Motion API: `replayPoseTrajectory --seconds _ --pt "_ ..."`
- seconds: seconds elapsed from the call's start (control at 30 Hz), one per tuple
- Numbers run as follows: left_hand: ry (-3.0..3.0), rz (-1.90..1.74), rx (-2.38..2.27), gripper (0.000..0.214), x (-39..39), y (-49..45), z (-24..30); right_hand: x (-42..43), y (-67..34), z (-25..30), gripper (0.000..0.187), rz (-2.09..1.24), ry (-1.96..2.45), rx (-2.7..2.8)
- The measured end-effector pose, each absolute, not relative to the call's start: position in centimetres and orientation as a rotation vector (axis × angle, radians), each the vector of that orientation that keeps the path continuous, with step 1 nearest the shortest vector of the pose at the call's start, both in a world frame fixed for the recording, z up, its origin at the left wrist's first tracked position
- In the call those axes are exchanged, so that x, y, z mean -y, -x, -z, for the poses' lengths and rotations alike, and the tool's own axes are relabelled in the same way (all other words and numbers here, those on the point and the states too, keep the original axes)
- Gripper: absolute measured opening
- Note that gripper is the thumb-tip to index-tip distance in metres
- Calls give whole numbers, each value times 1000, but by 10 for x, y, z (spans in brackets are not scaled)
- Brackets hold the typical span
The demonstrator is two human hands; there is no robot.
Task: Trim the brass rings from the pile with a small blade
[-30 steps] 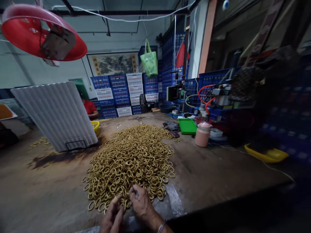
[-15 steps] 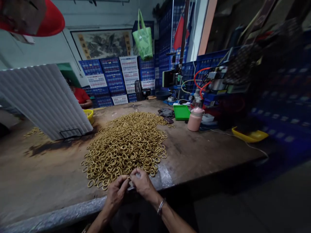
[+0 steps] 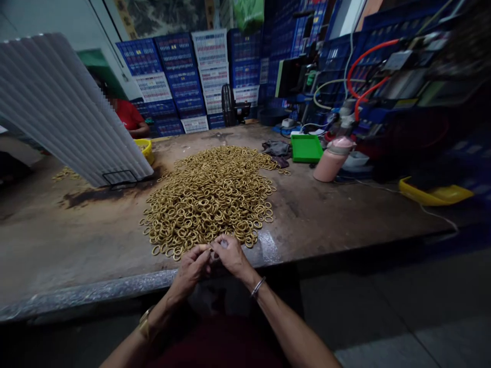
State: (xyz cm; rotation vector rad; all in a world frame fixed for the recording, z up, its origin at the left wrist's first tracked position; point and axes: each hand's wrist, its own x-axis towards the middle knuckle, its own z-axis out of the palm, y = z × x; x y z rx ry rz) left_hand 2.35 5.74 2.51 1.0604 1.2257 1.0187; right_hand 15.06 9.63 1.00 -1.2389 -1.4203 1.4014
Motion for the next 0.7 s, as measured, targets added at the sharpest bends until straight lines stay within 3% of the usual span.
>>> replayPoseTrajectory --seconds 0.3,0.53,0.7 --pt "-846 -1040 -1057 28 -48 -12 -19 -97 -142 -15 20 -1309 1266 1570" --pt "-829 -1099 -1074 30 -44 -9 -24 -90 -146 -8 14 -815 1256 2023" --pt "-886 -1100 -1112 30 -44 -8 -24 -84 -146 -7 17 -729 1232 2247"
